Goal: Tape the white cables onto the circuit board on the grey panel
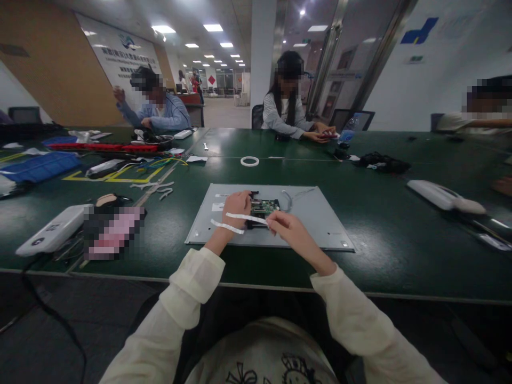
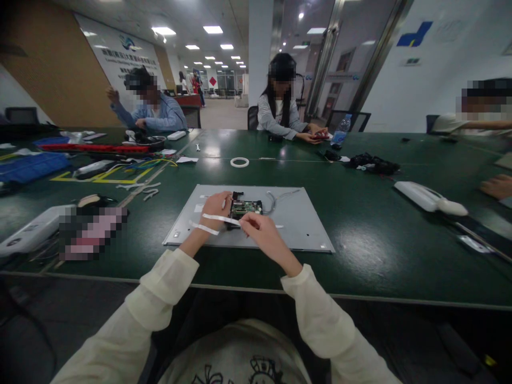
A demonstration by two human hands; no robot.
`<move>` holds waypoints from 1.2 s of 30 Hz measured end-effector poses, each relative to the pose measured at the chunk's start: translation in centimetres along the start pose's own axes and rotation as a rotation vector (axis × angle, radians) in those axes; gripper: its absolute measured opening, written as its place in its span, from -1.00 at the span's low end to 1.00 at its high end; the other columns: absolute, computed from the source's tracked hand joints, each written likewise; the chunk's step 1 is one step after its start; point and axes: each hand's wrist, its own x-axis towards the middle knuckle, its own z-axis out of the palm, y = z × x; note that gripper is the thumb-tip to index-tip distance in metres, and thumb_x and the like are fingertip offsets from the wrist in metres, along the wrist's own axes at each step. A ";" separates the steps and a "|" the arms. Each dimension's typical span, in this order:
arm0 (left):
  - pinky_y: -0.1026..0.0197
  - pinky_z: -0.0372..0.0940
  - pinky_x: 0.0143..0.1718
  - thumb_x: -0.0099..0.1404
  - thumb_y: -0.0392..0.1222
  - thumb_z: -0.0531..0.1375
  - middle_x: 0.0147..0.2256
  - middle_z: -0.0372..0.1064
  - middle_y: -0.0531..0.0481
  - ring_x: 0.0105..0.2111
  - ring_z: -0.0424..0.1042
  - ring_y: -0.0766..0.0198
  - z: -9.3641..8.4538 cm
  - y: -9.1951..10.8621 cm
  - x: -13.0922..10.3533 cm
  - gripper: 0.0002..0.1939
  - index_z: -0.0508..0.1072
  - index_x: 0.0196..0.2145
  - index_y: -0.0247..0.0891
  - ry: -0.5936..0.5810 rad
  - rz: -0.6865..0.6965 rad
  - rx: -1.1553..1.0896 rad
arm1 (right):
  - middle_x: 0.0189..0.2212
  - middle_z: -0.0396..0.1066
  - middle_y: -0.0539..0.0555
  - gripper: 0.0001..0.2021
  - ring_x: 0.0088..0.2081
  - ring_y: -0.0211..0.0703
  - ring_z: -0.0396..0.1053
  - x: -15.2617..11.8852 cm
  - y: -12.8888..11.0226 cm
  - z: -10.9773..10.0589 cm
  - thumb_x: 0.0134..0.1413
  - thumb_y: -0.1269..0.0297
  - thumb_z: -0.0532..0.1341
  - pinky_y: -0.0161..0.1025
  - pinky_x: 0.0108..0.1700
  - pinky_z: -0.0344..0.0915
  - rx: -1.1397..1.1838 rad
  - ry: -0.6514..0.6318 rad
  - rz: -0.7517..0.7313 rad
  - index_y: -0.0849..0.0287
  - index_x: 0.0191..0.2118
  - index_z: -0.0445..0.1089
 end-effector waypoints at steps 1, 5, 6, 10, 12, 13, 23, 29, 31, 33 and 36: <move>0.16 0.25 -0.18 0.32 -0.20 -0.06 -0.28 0.47 -0.11 -0.24 0.42 0.19 -0.1 -0.2 0.2 -0.73 0.39 -0.17 -0.28 -0.008 -0.055 -0.173 | -0.58 0.25 -0.07 -0.77 -0.48 -0.32 0.22 0.4 0.1 -0.8 0.11 0.16 0.07 -0.35 -0.38 0.12 -0.021 0.005 0.004 0.19 -0.47 0.26; 0.31 0.20 -0.54 0.34 0.16 -0.23 -0.43 0.48 -0.14 -0.53 0.42 0.30 -0.8 -0.1 1.2 -0.39 0.41 -0.28 -0.36 -0.144 -0.318 -0.802 | -0.56 0.28 -0.06 -0.76 -0.47 -0.31 0.22 3.0 0.8 -3.9 0.11 0.18 0.05 -0.36 -0.36 0.09 -0.238 0.047 0.019 0.20 -0.48 0.25; 0.33 0.15 -0.59 0.31 0.23 -0.28 -0.45 0.47 -0.16 -0.57 0.40 0.32 -1.1 0.0 1.5 -0.30 0.42 -0.32 -0.38 -0.200 -0.362 -0.890 | -0.55 0.29 -0.06 -0.75 -0.46 -0.31 0.22 3.8 1.1 -4.4 0.11 0.18 0.05 -0.36 -0.36 0.08 -0.303 0.054 0.017 0.20 -0.48 0.27; 0.36 0.07 -0.67 0.24 0.35 -0.32 -0.52 0.45 -0.18 -0.65 0.34 0.36 -1.6 -0.1 3.1 -0.18 0.44 -0.43 -0.39 -0.294 -0.422 -0.976 | -0.57 0.30 -0.03 -0.71 -0.49 -0.31 0.20 7.0 2.0 -5.4 0.12 0.17 0.03 -0.36 -0.41 0.03 -0.550 0.038 0.012 0.23 -0.50 0.30; 0.37 0.06 -0.67 0.24 0.31 -0.16 -0.57 0.43 -0.11 -0.67 0.32 0.38 -1.4 -0.8 4.0 -0.33 0.42 -0.47 -0.36 -0.199 -0.409 -0.867 | -0.55 0.34 -0.01 -0.71 -0.48 -0.31 0.22 8.4 2.5 -5.3 0.12 0.18 0.04 -0.37 -0.42 0.02 -0.650 0.042 0.026 0.23 -0.50 0.34; 0.37 0.07 -0.66 0.23 0.25 -0.05 -0.61 0.41 -0.05 -0.69 0.30 0.39 -1.2 -1.3 4.4 -0.43 0.40 -0.50 -0.34 -0.147 -0.387 -0.774 | -0.53 0.37 0.00 -0.71 -0.47 -0.30 0.24 9.1 2.7 -5.1 0.12 0.17 0.06 -0.37 -0.41 0.03 -0.687 0.043 0.040 0.24 -0.48 0.36; 0.27 0.24 -0.29 0.17 -0.09 0.14 -0.46 0.46 0.01 -0.39 0.42 0.25 1.3 -5.2 4.6 -0.78 0.44 -0.51 -0.26 -0.044 -0.171 -0.033 | -0.38 0.49 0.12 -0.74 -0.33 -0.19 0.37 13.5 6.2 -2.0 0.06 0.16 0.14 -0.38 -0.37 0.10 -0.830 -0.009 0.190 0.24 -0.37 0.48; 0.24 0.24 -0.23 0.19 -0.12 0.13 -0.34 0.48 -0.05 -0.29 0.42 0.20 2.2 -5.3 4.7 -0.83 0.45 -0.43 -0.25 -0.081 -0.161 0.089 | -0.38 0.49 0.11 -0.72 -0.32 -0.20 0.37 13.6 6.9 -2.0 0.07 0.16 0.11 -0.39 -0.37 0.11 -0.835 0.010 0.211 0.24 -0.35 0.50; 0.23 0.24 -0.23 0.20 -0.12 0.12 -0.34 0.48 -0.05 -0.28 0.42 0.18 2.3 -5.1 4.6 -0.83 0.45 -0.41 -0.24 -0.100 -0.178 0.124 | -0.38 0.49 0.10 -0.70 -0.32 -0.20 0.37 13.6 7.0 -2.0 0.07 0.14 0.11 -0.39 -0.36 0.12 -0.836 0.014 0.218 0.24 -0.35 0.50; 0.23 0.24 -0.24 0.20 -0.12 0.12 -0.33 0.48 -0.06 -0.27 0.42 0.17 2.2 -4.8 4.5 -0.82 0.45 -0.40 -0.24 -0.121 -0.197 0.154 | -0.38 0.49 0.11 -0.69 -0.31 -0.20 0.38 13.6 7.2 -2.0 0.06 0.13 0.11 -0.39 -0.35 0.13 -0.838 0.019 0.227 0.25 -0.37 0.51; 0.23 0.23 -0.25 0.21 -0.11 0.10 -0.32 0.48 -0.07 -0.25 0.42 0.17 2.1 -4.4 4.3 -0.82 0.45 -0.38 -0.22 -0.141 -0.215 0.191 | -0.36 0.49 0.14 -0.69 -0.28 -0.18 0.39 13.6 7.3 -1.7 0.04 0.12 0.14 -0.38 -0.33 0.15 -0.847 0.029 0.246 0.25 -0.37 0.52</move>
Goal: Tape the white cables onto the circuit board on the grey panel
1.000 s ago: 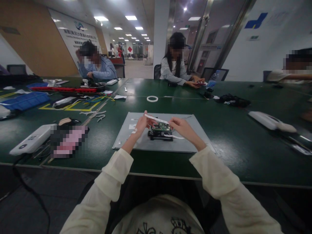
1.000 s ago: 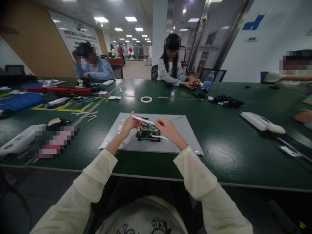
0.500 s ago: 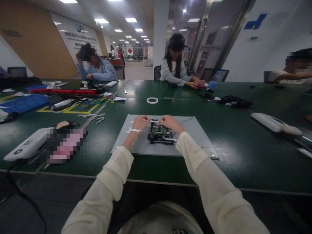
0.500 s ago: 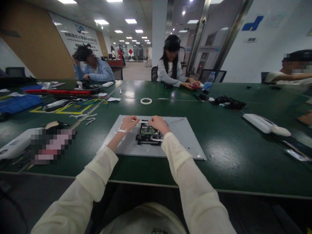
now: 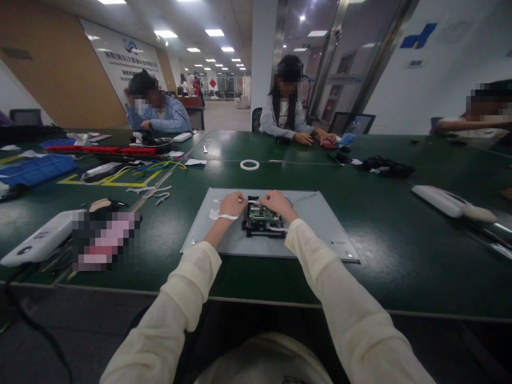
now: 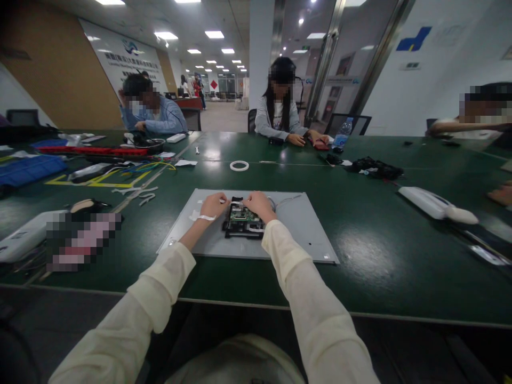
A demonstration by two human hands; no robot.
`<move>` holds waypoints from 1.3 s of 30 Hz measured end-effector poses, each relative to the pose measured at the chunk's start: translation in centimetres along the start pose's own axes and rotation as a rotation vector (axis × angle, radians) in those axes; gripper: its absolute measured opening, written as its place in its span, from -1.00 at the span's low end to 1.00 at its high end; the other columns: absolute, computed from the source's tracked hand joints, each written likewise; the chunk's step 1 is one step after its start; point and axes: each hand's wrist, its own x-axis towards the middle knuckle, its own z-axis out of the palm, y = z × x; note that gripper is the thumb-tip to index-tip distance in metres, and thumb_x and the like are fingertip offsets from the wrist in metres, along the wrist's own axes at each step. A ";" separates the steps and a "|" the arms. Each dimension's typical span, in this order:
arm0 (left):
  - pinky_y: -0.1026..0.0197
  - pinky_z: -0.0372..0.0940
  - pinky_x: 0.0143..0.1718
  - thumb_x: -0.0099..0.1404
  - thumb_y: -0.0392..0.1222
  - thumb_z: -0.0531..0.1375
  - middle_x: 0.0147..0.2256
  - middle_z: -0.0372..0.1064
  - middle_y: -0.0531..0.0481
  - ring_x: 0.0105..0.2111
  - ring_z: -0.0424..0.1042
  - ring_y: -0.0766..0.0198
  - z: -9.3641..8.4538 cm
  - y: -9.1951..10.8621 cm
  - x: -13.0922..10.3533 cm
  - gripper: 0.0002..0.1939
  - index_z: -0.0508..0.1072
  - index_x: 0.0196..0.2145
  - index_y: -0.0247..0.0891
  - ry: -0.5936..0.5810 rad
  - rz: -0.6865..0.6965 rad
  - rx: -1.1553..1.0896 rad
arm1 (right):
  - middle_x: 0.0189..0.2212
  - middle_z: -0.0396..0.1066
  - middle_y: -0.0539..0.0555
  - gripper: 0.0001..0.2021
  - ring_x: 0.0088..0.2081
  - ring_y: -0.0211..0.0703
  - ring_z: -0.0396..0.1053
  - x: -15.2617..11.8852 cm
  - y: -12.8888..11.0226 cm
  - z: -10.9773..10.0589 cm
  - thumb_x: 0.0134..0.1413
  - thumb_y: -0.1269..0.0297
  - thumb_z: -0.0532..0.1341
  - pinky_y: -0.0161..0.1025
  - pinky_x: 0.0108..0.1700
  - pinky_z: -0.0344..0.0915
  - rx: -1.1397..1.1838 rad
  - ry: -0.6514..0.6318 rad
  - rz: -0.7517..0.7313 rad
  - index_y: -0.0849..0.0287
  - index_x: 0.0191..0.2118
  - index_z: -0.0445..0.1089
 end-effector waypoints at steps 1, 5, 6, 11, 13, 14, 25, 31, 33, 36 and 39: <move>0.23 0.23 -0.25 0.22 -0.11 0.09 -0.32 0.48 -0.07 -0.25 0.42 0.16 0.0 0.1 -0.1 -0.81 0.45 -0.37 -0.22 0.001 -0.004 0.015 | -0.35 0.49 0.15 -0.69 -0.27 -0.17 0.39 0.0 0.0 0.1 0.03 0.11 0.15 -0.38 -0.32 0.16 -0.004 0.002 0.007 0.25 -0.37 0.52; 0.22 0.23 -0.28 0.24 -0.09 0.07 -0.31 0.47 -0.08 -0.24 0.42 0.14 0.2 0.6 -0.4 -0.81 0.44 -0.35 -0.19 0.004 -0.021 0.100 | -0.32 0.49 0.17 -0.69 -0.22 -0.14 0.39 -0.1 -0.1 0.3 0.01 0.07 0.18 -0.36 -0.27 0.19 -0.018 0.010 0.030 0.21 -0.38 0.53; 0.22 0.23 -0.28 0.24 -0.09 0.07 -0.31 0.47 -0.08 -0.24 0.43 0.14 0.3 0.7 -0.5 -0.81 0.44 -0.35 -0.19 0.002 -0.027 0.123 | -0.31 0.48 0.17 -0.69 -0.21 -0.14 0.39 -0.1 -0.1 0.3 0.01 0.05 0.18 -0.36 -0.27 0.20 -0.021 0.011 0.034 0.21 -0.38 0.52; 0.17 0.23 -0.30 0.24 -0.08 0.07 -0.32 0.46 -0.14 -0.24 0.43 0.07 0.3 0.7 -0.6 -0.81 0.40 -0.31 -0.21 -0.026 -0.029 0.181 | -0.34 0.46 0.20 -0.58 -0.25 -0.12 0.40 -0.4 0.2 0.2 -0.01 -0.07 0.16 -0.34 -0.30 0.22 -0.045 0.017 0.088 0.23 -0.43 0.51; 0.16 0.24 -0.30 0.24 -0.07 0.08 -0.32 0.46 -0.16 -0.24 0.43 0.04 0.1 0.7 -0.7 -0.81 0.38 -0.29 -0.22 -0.040 -0.031 0.185 | -0.34 0.44 0.22 -0.57 -0.26 -0.13 0.39 -0.5 0.5 0.1 -0.02 -0.07 0.17 -0.34 -0.30 0.22 -0.051 0.027 0.120 0.26 -0.44 0.51; 0.15 0.24 -0.30 0.24 -0.07 0.08 -0.31 0.45 -0.16 -0.23 0.43 0.04 0.0 0.6 -0.8 -0.80 0.36 -0.27 -0.22 -0.044 -0.037 0.193 | -0.33 0.43 0.22 -0.58 -0.26 -0.13 0.39 -0.5 0.7 0.1 -0.03 -0.06 0.18 -0.34 -0.29 0.22 -0.048 0.034 0.130 0.26 -0.43 0.50; 0.14 0.24 -0.31 0.28 -0.14 0.01 -0.26 0.45 -0.24 -0.23 0.45 0.00 -0.8 0.5 -1.6 -0.72 0.25 -0.08 -0.29 -0.042 -0.032 0.331 | -0.25 0.39 0.11 -0.78 -0.20 -0.22 0.31 -0.7 1.5 0.1 -0.04 0.38 0.18 -0.36 -0.18 0.18 0.058 0.094 0.033 0.22 -0.20 0.43; 0.18 0.24 -0.27 0.28 -0.19 0.01 -0.24 0.45 -0.20 -0.20 0.44 0.07 -1.1 0.8 -1.7 -0.74 0.25 -0.09 -0.28 -0.066 -0.034 0.327 | -0.28 0.43 0.08 -0.70 -0.21 -0.25 0.32 -1.2 0.9 -0.5 -0.01 0.52 0.06 -0.39 -0.17 0.16 0.084 0.050 -0.044 0.18 -0.26 0.50; 0.18 0.23 -0.27 0.28 -0.20 0.01 -0.24 0.45 -0.20 -0.20 0.44 0.07 -1.1 0.7 -1.8 -0.75 0.25 -0.09 -0.28 -0.066 -0.036 0.318 | -0.28 0.43 0.10 -0.69 -0.21 -0.23 0.33 -1.5 0.8 -0.9 -0.01 0.52 0.04 -0.38 -0.16 0.16 0.084 0.050 -0.041 0.19 -0.27 0.51; 0.17 0.23 -0.27 0.28 -0.23 0.01 -0.24 0.44 -0.21 -0.20 0.44 0.06 -1.1 0.6 -1.7 -0.76 0.25 -0.10 -0.29 -0.064 -0.034 0.306 | -0.30 0.44 0.11 -0.69 -0.22 -0.20 0.34 -2.1 0.9 -1.7 -0.01 0.52 0.04 -0.36 -0.16 0.17 0.079 0.056 -0.035 0.20 -0.28 0.51; 0.16 0.23 -0.28 0.28 -0.26 0.00 -0.25 0.43 -0.21 -0.20 0.43 0.04 -1.1 0.5 -1.7 -0.76 0.25 -0.10 -0.29 -0.061 -0.034 0.305 | -0.29 0.44 0.12 -0.71 -0.21 -0.19 0.35 -2.8 1.0 -2.4 0.01 0.50 0.05 -0.35 -0.14 0.17 0.068 0.061 -0.064 0.21 -0.27 0.51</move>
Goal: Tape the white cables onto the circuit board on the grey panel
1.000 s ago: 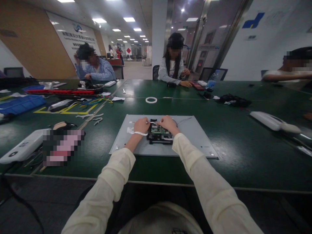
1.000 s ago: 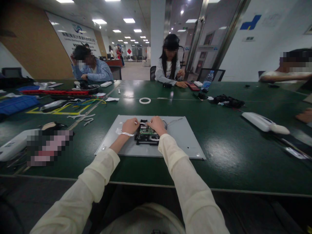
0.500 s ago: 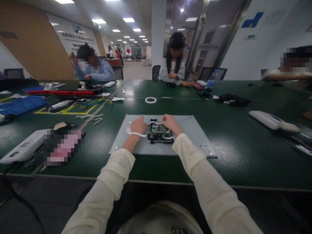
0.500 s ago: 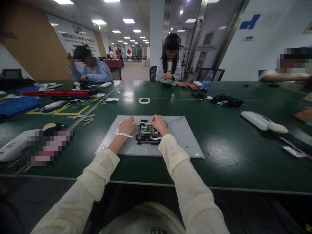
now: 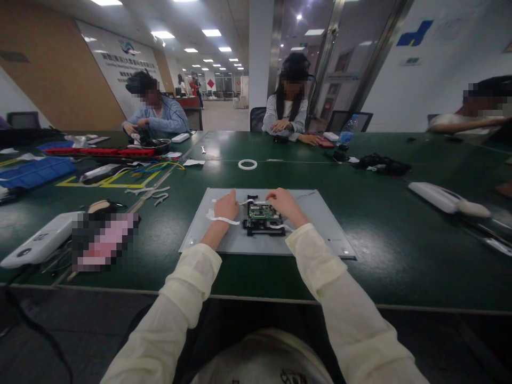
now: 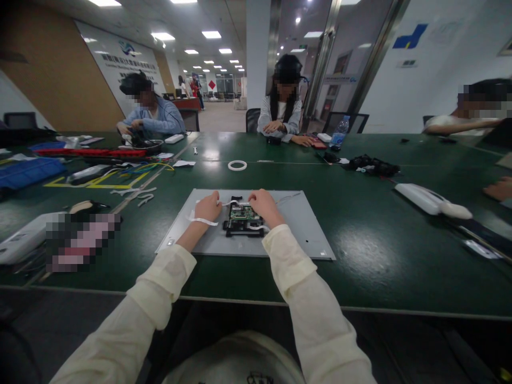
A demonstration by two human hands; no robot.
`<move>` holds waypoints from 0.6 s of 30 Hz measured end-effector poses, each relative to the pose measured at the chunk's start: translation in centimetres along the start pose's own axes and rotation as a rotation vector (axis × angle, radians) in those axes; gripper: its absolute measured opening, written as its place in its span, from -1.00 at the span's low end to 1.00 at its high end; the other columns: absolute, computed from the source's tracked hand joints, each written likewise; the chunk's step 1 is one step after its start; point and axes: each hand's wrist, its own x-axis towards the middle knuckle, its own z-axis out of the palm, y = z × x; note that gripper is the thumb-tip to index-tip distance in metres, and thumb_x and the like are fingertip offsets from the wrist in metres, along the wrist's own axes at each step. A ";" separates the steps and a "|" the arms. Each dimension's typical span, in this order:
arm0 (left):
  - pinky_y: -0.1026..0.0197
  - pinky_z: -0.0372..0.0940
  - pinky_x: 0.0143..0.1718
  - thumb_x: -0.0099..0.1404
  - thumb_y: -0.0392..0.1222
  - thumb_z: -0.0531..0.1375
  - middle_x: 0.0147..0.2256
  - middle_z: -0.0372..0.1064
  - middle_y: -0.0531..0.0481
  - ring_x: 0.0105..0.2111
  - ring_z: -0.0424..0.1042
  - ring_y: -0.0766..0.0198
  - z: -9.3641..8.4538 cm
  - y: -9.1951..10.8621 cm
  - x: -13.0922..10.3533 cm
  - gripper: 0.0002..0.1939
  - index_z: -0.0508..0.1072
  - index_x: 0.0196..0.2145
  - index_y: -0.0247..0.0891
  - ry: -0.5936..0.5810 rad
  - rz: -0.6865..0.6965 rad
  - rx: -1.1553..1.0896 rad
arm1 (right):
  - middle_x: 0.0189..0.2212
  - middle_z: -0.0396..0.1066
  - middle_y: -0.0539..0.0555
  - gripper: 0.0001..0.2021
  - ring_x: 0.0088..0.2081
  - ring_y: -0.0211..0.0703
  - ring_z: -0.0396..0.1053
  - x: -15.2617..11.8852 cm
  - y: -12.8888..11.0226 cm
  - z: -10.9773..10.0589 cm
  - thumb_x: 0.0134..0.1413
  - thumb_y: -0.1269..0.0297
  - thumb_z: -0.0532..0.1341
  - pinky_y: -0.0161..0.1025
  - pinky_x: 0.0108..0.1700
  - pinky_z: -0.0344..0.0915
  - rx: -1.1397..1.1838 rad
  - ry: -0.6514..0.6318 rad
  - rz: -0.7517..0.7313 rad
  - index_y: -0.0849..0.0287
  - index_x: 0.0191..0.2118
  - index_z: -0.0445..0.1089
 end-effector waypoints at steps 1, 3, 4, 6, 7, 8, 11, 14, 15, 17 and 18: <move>0.16 0.23 -0.29 0.27 -0.28 -0.01 -0.25 0.43 -0.21 -0.21 0.43 0.03 0.0 0.0 0.0 -0.77 0.26 -0.10 -0.29 0.005 0.002 0.002 | -0.26 0.44 0.13 -0.72 -0.19 -0.19 0.35 -0.1 0.0 -0.1 0.03 0.49 0.05 -0.35 -0.11 0.17 0.000 0.010 -0.027 0.22 -0.26 0.50; 0.16 0.23 -0.29 0.26 -0.32 -0.01 -0.25 0.42 -0.21 -0.21 0.42 0.03 -0.1 0.0 0.0 -0.77 0.27 -0.12 -0.29 0.025 0.017 0.001 | -0.16 0.42 0.15 -0.71 -0.10 -0.20 0.33 -0.4 -0.3 -0.1 0.10 0.47 0.02 -0.34 -0.03 0.15 0.020 0.039 -0.104 0.23 -0.19 0.47; 0.16 0.23 -0.29 0.25 -0.33 -0.01 -0.25 0.42 -0.20 -0.21 0.42 0.04 -0.1 0.0 -0.1 -0.78 0.28 -0.13 -0.29 0.041 0.029 -0.003 | -0.11 0.40 0.15 -0.69 -0.05 -0.21 0.31 -0.5 -0.4 0.1 0.13 0.46 0.00 -0.33 0.02 0.12 0.036 0.049 -0.151 0.23 -0.13 0.45; 0.18 0.22 -0.28 0.25 -0.34 -0.01 -0.24 0.41 -0.18 -0.19 0.40 0.07 0.0 0.1 -0.1 -0.80 0.29 -0.17 -0.27 0.086 0.068 -0.029 | 0.01 0.34 0.14 -0.66 0.04 -0.22 0.25 -0.7 -0.9 0.6 0.20 0.41 -0.04 -0.32 0.09 0.07 0.063 0.037 -0.241 0.23 0.00 0.36; 0.18 0.22 -0.27 0.25 -0.34 -0.02 -0.24 0.41 -0.17 -0.18 0.39 0.09 0.0 0.1 -0.1 -0.81 0.30 -0.18 -0.27 0.110 0.096 -0.052 | 0.05 0.31 0.14 -0.64 0.07 -0.22 0.23 -0.8 -1.2 0.9 0.22 0.39 -0.05 -0.31 0.11 0.06 0.066 0.019 -0.275 0.24 0.05 0.32; 0.19 0.22 -0.26 0.26 -0.34 -0.02 -0.24 0.40 -0.15 -0.18 0.39 0.11 0.0 0.2 -0.2 -0.82 0.30 -0.20 -0.26 0.130 0.127 -0.080 | 0.07 0.30 0.14 -0.63 0.09 -0.21 0.22 -1.0 -1.5 1.2 0.24 0.36 -0.07 -0.30 0.11 0.07 0.059 -0.004 -0.299 0.26 0.10 0.27; 0.21 0.22 -0.20 0.25 -0.34 -0.01 -0.23 0.39 -0.12 -0.17 0.36 0.17 0.2 0.5 -0.2 -0.83 0.31 -0.22 -0.25 0.149 0.221 -0.172 | 0.02 0.34 0.21 -0.58 0.03 -0.12 0.29 -1.5 -2.2 1.7 0.27 0.31 -0.12 -0.25 0.03 0.16 -0.013 -0.071 -0.294 0.28 0.18 0.15; 0.20 0.22 -0.16 0.25 -0.36 -0.02 -0.23 0.37 -0.11 -0.17 0.35 0.18 0.4 0.9 -0.3 -0.82 0.32 -0.22 -0.24 0.121 0.276 -0.215 | -0.05 0.39 0.26 -0.57 -0.07 -0.04 0.37 -2.1 -2.9 1.7 0.28 0.26 -0.15 -0.21 -0.08 0.21 -0.118 -0.102 -0.263 0.28 0.18 0.13; 0.19 0.22 -0.15 0.25 -0.36 -0.02 -0.24 0.37 -0.11 -0.17 0.34 0.18 0.5 1.0 -0.3 -0.81 0.33 -0.23 -0.25 0.109 0.285 -0.220 | -0.08 0.40 0.27 -0.57 -0.10 -0.02 0.38 -2.3 -3.2 1.7 0.28 0.25 -0.16 -0.19 -0.10 0.22 -0.151 -0.104 -0.261 0.28 0.16 0.15; 0.17 0.22 -0.14 0.24 -0.37 -0.02 -0.25 0.36 -0.12 -0.17 0.34 0.17 0.6 1.0 -0.3 -0.81 0.34 -0.24 -0.25 0.090 0.297 -0.228 | -0.12 0.42 0.28 -0.58 -0.15 0.01 0.40 -2.6 -3.7 1.7 0.28 0.23 -0.16 -0.18 -0.15 0.24 -0.205 -0.095 -0.263 0.28 0.14 0.17; 0.17 0.22 -0.14 0.24 -0.37 -0.01 -0.25 0.36 -0.12 -0.17 0.33 0.16 0.7 1.0 -0.3 -0.80 0.35 -0.24 -0.26 0.086 0.304 -0.233 | -0.14 0.42 0.28 -0.57 -0.17 0.02 0.41 -2.8 -4.0 1.7 0.28 0.22 -0.17 -0.18 -0.17 0.24 -0.222 -0.086 -0.263 0.28 0.13 0.16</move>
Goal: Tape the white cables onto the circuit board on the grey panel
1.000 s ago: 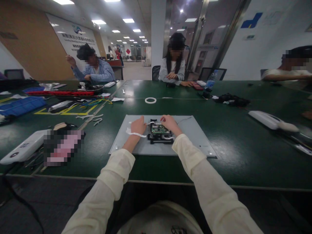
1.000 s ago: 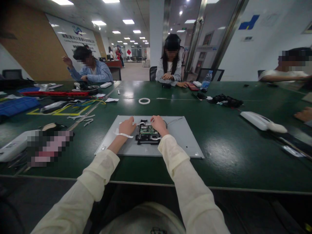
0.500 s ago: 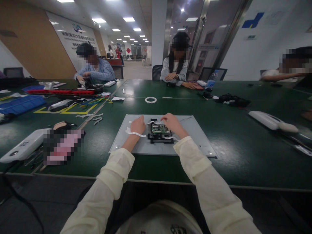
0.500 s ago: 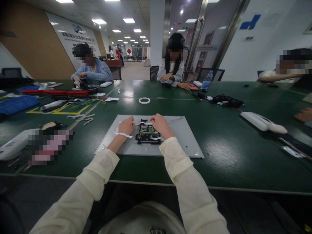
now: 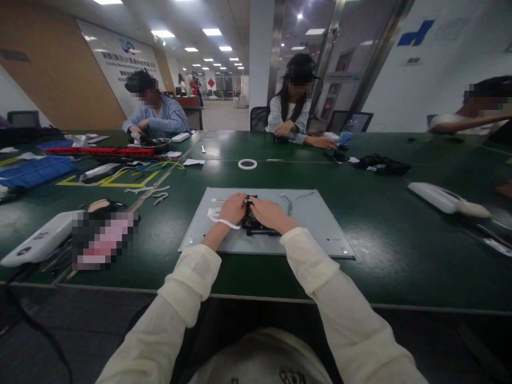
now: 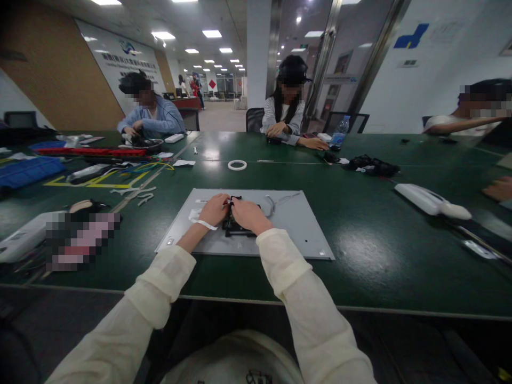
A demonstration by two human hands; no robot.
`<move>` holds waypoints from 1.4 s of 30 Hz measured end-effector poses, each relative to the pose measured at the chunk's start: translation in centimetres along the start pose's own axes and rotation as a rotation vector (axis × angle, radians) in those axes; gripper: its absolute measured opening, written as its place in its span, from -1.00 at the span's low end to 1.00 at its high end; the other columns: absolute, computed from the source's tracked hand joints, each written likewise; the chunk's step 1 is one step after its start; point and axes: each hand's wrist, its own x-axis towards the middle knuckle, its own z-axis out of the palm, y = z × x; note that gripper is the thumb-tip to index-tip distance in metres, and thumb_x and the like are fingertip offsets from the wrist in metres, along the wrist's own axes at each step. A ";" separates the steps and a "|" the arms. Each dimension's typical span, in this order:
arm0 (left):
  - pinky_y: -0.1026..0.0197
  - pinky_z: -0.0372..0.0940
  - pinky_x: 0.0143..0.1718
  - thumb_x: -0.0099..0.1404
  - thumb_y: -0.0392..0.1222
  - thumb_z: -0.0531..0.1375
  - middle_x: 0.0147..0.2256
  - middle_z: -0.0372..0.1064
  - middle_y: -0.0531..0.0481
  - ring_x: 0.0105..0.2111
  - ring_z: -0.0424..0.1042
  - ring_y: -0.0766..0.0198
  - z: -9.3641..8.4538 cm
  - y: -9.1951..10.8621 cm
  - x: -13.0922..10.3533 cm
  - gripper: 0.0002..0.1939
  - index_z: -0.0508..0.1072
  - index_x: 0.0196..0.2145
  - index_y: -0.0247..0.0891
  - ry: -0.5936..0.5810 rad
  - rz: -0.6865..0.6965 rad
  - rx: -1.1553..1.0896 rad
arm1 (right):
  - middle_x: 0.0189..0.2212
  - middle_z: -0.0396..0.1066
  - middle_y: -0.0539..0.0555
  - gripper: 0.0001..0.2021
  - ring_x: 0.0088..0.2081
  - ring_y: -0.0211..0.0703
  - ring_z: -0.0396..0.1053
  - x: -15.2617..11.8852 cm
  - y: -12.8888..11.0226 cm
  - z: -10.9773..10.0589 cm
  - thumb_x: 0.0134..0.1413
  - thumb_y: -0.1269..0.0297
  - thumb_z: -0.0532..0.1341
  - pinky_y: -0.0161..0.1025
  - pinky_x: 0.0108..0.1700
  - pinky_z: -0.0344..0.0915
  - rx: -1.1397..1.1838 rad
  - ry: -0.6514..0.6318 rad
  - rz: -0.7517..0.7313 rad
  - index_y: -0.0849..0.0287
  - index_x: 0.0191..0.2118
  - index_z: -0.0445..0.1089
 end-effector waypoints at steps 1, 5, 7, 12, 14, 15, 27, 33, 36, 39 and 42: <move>0.16 0.22 -0.14 0.23 -0.38 -0.01 -0.25 0.36 -0.12 -0.17 0.33 0.16 0.1 -0.1 0.0 -0.80 0.35 -0.24 -0.26 0.000 0.007 -0.005 | -0.15 0.42 0.28 -0.57 -0.18 0.02 0.41 0.0 -0.3 0.1 0.28 0.22 -0.18 -0.18 -0.18 0.25 -0.012 0.010 0.002 0.29 0.14 0.15; 0.16 0.23 -0.14 0.19 -0.42 0.00 -0.24 0.35 -0.14 -0.19 0.33 0.15 0.1 -0.4 0.1 -0.76 0.35 -0.21 -0.29 0.010 0.028 -0.016 | -0.08 0.36 0.30 -0.56 -0.12 0.01 0.37 0.0 -1.4 0.9 0.28 0.22 -0.17 -0.17 -0.12 0.24 -0.032 0.051 0.032 0.29 0.18 0.08; 0.17 0.22 -0.13 0.17 -0.44 0.00 -0.23 0.35 -0.14 -0.19 0.33 0.16 0.1 -0.4 0.0 -0.73 0.34 -0.19 -0.29 0.008 0.023 -0.016 | -0.06 0.33 0.31 -0.56 -0.08 0.01 0.34 0.0 -1.8 1.3 0.28 0.21 -0.16 -0.15 -0.08 0.23 -0.045 0.067 0.048 0.30 0.19 0.06; 0.16 0.22 -0.14 0.14 -0.45 0.00 -0.23 0.33 -0.14 -0.19 0.32 0.15 0.1 -0.6 0.0 -0.74 0.33 -0.22 -0.29 0.002 0.035 0.006 | -0.09 0.33 0.30 -0.56 -0.09 0.00 0.33 0.1 -2.2 1.7 0.27 0.22 -0.14 -0.16 -0.08 0.23 -0.058 0.094 0.061 0.28 0.19 0.06; 0.16 0.22 -0.14 0.15 -0.45 0.00 -0.23 0.33 -0.15 -0.19 0.31 0.15 0.2 -0.7 0.0 -0.74 0.33 -0.22 -0.28 0.002 0.041 0.016 | -0.09 0.33 0.29 -0.56 -0.09 0.01 0.33 0.1 -2.2 1.7 0.27 0.22 -0.13 -0.15 -0.09 0.23 -0.054 0.092 0.067 0.26 0.20 0.04; 0.15 0.22 -0.14 0.15 -0.45 0.00 -0.23 0.32 -0.15 -0.19 0.31 0.15 0.2 -0.7 0.0 -0.74 0.33 -0.23 -0.28 0.002 0.041 0.020 | -0.09 0.33 0.29 -0.55 -0.09 0.01 0.33 0.1 -2.2 1.6 0.27 0.22 -0.13 -0.15 -0.09 0.23 -0.049 0.091 0.070 0.26 0.21 0.02; 0.17 0.21 -0.18 0.24 -0.34 0.01 -0.26 0.35 -0.14 -0.19 0.34 0.14 -0.6 -0.2 -0.3 -0.81 0.36 -0.23 -0.30 -0.012 -0.015 0.111 | -0.05 0.36 0.24 -0.58 -0.05 -0.07 0.34 -0.2 -2.1 0.0 0.26 0.25 -0.08 -0.24 -0.07 0.21 0.221 0.263 0.102 0.26 0.18 0.11; 0.17 0.17 -0.22 0.24 -0.25 0.06 -0.24 0.37 -0.15 -0.20 0.33 0.12 -2.2 0.4 -0.7 -0.85 0.37 -0.25 -0.29 0.009 -0.028 0.148 | -0.36 0.46 0.08 -0.75 -0.31 -0.18 0.42 -1.0 -3.4 -0.7 0.24 0.20 -0.03 -0.29 -0.22 0.24 0.456 0.223 0.010 0.16 -0.13 0.32; 0.17 0.15 -0.23 0.21 -0.28 0.09 -0.26 0.38 -0.13 -0.20 0.33 0.12 -2.5 0.4 -0.7 -0.87 0.37 -0.27 -0.27 0.021 -0.069 0.159 | -0.46 0.45 0.03 -0.76 -0.39 -0.19 0.43 -1.4 -4.0 -0.2 0.17 0.14 0.08 -0.31 -0.29 0.25 0.613 0.162 -0.052 0.17 -0.14 0.24; 0.18 0.13 -0.26 0.19 -0.33 0.07 -0.28 0.39 -0.10 -0.22 0.32 0.13 -2.5 0.4 -0.7 -0.89 0.37 -0.31 -0.26 0.065 -0.098 0.160 | -0.55 0.43 -0.01 -0.65 -0.45 -0.18 0.43 -1.7 -4.6 0.0 0.09 0.11 0.16 -0.30 -0.33 0.28 0.768 0.081 -0.066 0.19 -0.08 0.14; 0.18 0.11 -0.28 0.17 -0.36 0.06 -0.30 0.39 -0.10 -0.24 0.32 0.14 -2.4 0.3 -0.8 -0.88 0.37 -0.34 -0.25 0.096 -0.098 0.158 | -0.60 0.42 -0.05 -0.59 -0.54 -0.20 0.42 -1.9 -4.8 0.0 0.04 0.18 0.21 -0.31 -0.39 0.30 0.919 -0.031 -0.034 0.19 -0.05 0.08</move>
